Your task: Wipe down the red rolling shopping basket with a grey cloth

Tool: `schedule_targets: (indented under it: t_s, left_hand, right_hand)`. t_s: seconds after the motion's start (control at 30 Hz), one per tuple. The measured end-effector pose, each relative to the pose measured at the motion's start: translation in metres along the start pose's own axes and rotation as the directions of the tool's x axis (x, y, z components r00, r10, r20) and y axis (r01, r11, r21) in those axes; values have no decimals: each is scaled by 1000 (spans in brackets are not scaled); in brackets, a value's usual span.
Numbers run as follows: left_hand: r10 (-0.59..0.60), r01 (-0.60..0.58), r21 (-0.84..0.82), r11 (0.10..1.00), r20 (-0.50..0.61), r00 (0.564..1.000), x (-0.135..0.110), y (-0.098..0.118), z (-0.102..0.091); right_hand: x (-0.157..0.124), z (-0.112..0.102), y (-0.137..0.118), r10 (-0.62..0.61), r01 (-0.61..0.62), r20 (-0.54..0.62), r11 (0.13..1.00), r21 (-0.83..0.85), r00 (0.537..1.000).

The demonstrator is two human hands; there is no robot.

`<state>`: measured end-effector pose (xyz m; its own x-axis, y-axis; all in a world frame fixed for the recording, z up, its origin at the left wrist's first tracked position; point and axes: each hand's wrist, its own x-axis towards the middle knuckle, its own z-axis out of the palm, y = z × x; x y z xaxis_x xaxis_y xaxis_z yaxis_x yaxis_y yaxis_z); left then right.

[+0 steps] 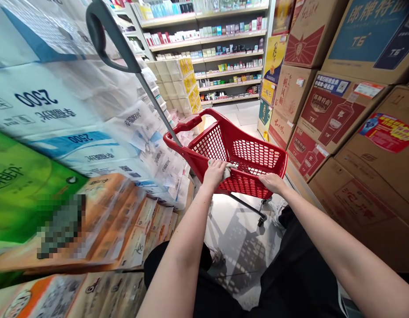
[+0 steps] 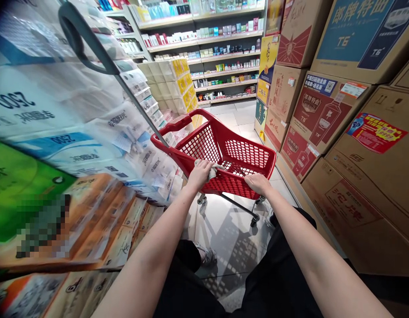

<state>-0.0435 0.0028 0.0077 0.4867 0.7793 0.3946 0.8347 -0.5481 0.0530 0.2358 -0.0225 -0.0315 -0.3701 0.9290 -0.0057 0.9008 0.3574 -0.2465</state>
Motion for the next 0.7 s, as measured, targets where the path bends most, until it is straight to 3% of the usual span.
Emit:
schedule_targets:
  t_s: [0.17, 0.3, 0.4, 0.5, 0.57, 0.7]
  left_hand:
    - [-119, 126, 129, 984, -61, 991, 1, 18, 12]
    - [-105, 118, 196, 973, -80, 991, 0, 35, 22]
    - [-67, 81, 222, 972, -72, 995, -2, 37, 20]
    - [29, -25, 211, 977, -14, 999, -3, 30, 12]
    - [96, -102, 190, 977, 39, 995, -4, 21, 4]
    - [47, -52, 191, 980, 30, 998, -15, -14, -21]
  right_hand:
    - [7, -4, -3, 53, -51, 17, 996, -75, 998]
    - [20, -10, -23, 191, -188, 12, 975, -115, 982]
    - [30, -12, -39, 260, -260, 19, 966, -17, 965]
    - [33, -13, -44, 336, -338, 45, 940, 46, 941]
    - [33, -13, -42, 327, -329, 35, 944, 39, 944]
    - [33, -12, -36, 279, -279, 20, 960, 10, 960]
